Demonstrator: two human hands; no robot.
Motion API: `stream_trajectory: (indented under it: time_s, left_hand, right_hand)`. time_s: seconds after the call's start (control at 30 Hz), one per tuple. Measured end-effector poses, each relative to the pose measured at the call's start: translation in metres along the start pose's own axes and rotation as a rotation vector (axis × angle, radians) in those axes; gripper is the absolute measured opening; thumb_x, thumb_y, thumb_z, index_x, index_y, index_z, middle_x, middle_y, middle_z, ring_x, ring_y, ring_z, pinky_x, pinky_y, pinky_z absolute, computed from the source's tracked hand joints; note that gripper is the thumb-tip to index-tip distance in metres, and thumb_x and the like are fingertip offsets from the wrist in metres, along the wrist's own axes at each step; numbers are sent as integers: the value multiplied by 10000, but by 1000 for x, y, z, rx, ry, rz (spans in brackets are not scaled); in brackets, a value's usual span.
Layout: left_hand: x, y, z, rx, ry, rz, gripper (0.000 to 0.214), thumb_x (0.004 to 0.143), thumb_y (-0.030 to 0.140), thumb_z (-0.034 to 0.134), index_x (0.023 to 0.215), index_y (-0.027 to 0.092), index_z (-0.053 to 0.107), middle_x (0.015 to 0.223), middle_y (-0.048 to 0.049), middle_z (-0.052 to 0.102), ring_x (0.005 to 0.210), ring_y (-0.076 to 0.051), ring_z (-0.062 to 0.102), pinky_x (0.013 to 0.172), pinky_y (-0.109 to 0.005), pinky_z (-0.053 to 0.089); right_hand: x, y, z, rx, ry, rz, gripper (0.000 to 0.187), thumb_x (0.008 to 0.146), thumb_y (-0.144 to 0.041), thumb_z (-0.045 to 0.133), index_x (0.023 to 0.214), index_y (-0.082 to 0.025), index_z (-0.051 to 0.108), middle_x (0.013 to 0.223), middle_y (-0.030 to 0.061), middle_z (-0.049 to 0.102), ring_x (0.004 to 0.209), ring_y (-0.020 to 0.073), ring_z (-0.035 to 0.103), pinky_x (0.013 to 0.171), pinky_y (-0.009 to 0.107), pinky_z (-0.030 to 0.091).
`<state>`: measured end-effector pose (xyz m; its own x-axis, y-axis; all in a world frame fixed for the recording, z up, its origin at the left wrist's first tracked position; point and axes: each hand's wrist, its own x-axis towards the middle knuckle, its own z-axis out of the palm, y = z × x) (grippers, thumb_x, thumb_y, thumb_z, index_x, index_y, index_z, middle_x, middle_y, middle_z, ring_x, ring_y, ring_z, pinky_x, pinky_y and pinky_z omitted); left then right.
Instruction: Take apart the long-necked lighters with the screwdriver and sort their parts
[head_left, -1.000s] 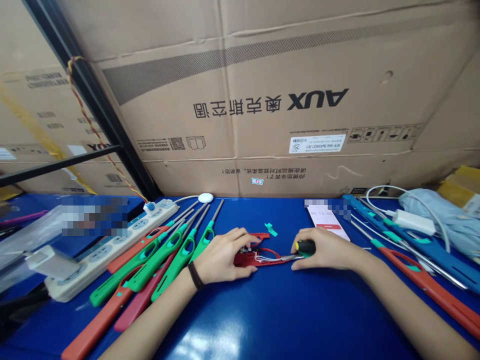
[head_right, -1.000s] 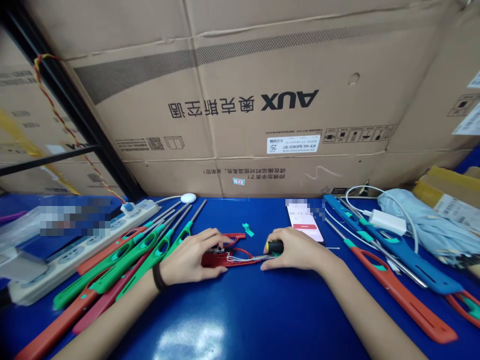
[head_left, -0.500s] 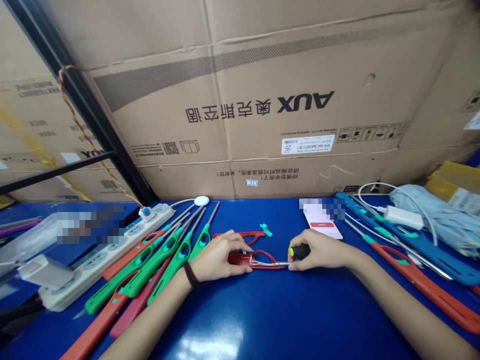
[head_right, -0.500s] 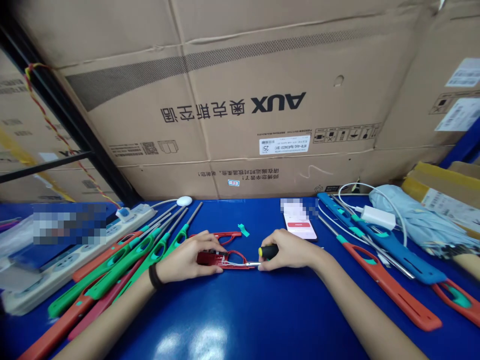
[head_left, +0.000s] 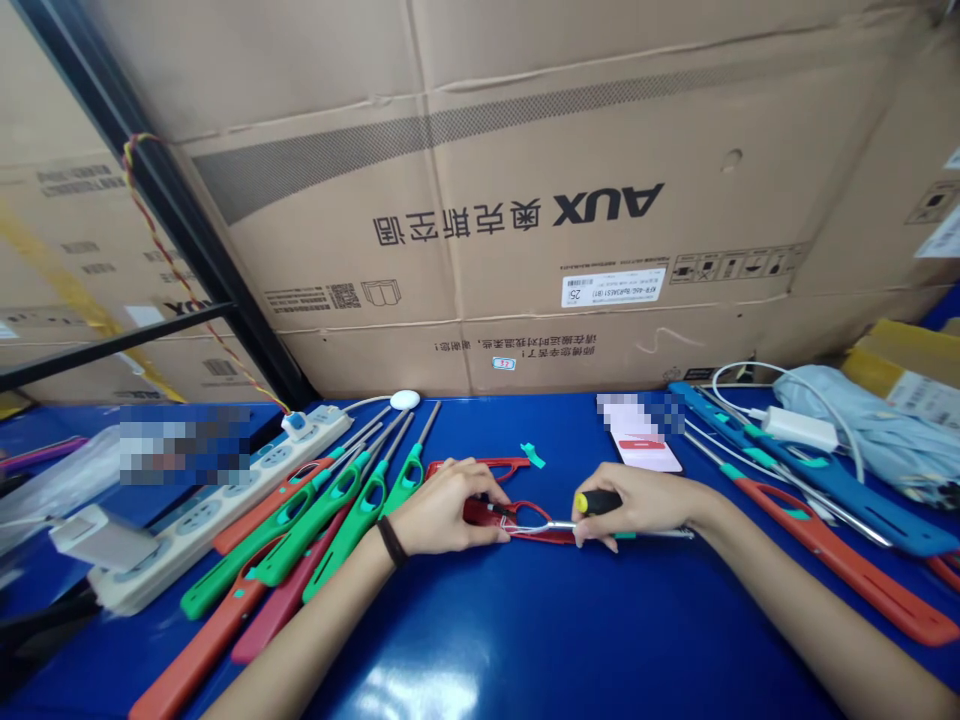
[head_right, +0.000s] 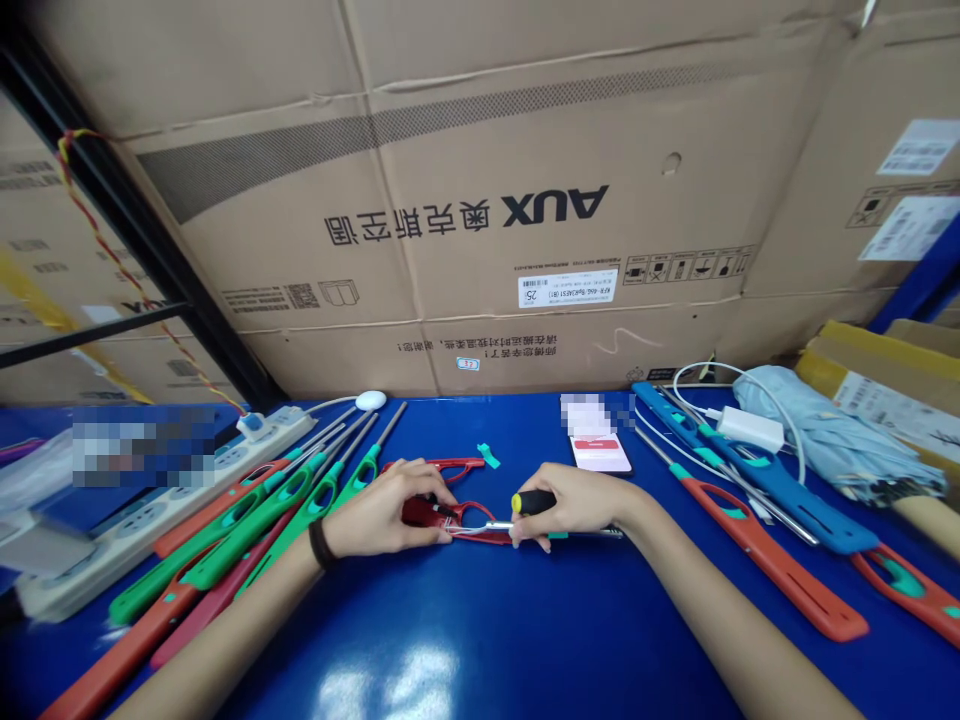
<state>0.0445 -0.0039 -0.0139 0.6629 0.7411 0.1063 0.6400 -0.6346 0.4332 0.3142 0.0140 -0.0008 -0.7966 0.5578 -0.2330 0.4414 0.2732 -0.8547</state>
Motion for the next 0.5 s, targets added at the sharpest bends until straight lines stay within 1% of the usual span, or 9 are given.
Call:
stream_trajectory:
  time_s: [0.1, 0.23, 0.33, 0.4, 0.5]
  left_hand:
    - [2, 4, 6, -27, 22, 24, 324, 749, 420, 714, 1016, 242, 672, 997, -35, 639, 961, -210, 570, 888, -342, 386]
    - [4, 10, 8, 28, 54, 14, 352, 736, 453, 717, 1023, 254, 676, 1000, -35, 634, 953, -220, 569, 902, -369, 371]
    - [3, 14, 5, 53, 136, 39, 488, 707, 490, 732, 1132, 276, 623, 1095, -43, 609, 1009, -236, 543, 921, -384, 351]
    - [2, 16, 2, 37, 180, 63, 547, 718, 491, 723, 1200, 282, 568, 1140, -48, 596, 1036, -236, 527, 922, -375, 354]
    - [-1, 14, 1, 9, 192, 57, 499, 782, 441, 682, 1228, 288, 521, 1100, -32, 614, 995, -214, 541, 903, -359, 371]
  right_hand:
    - [-3, -1, -3, -17, 28, 4, 287, 788, -421, 622, 771, -145, 700, 576, -5, 621, 532, 111, 536, 539, 211, 396]
    - [-9, 2, -9, -49, 88, 50, 289, 778, -425, 631, 733, -146, 689, 579, 11, 646, 531, 119, 535, 519, 215, 374]
    - [-12, -1, -6, -69, 129, 45, 310, 779, -454, 625, 778, -152, 695, 636, 27, 678, 575, 139, 573, 543, 226, 397]
    - [-12, -3, -2, -110, 202, 20, 313, 784, -460, 618, 811, -158, 697, 687, 34, 695, 625, 157, 598, 576, 238, 419]
    - [-14, -5, 4, -252, 350, 0, 262, 800, -424, 604, 846, -183, 696, 760, 25, 702, 684, 173, 605, 618, 255, 428]
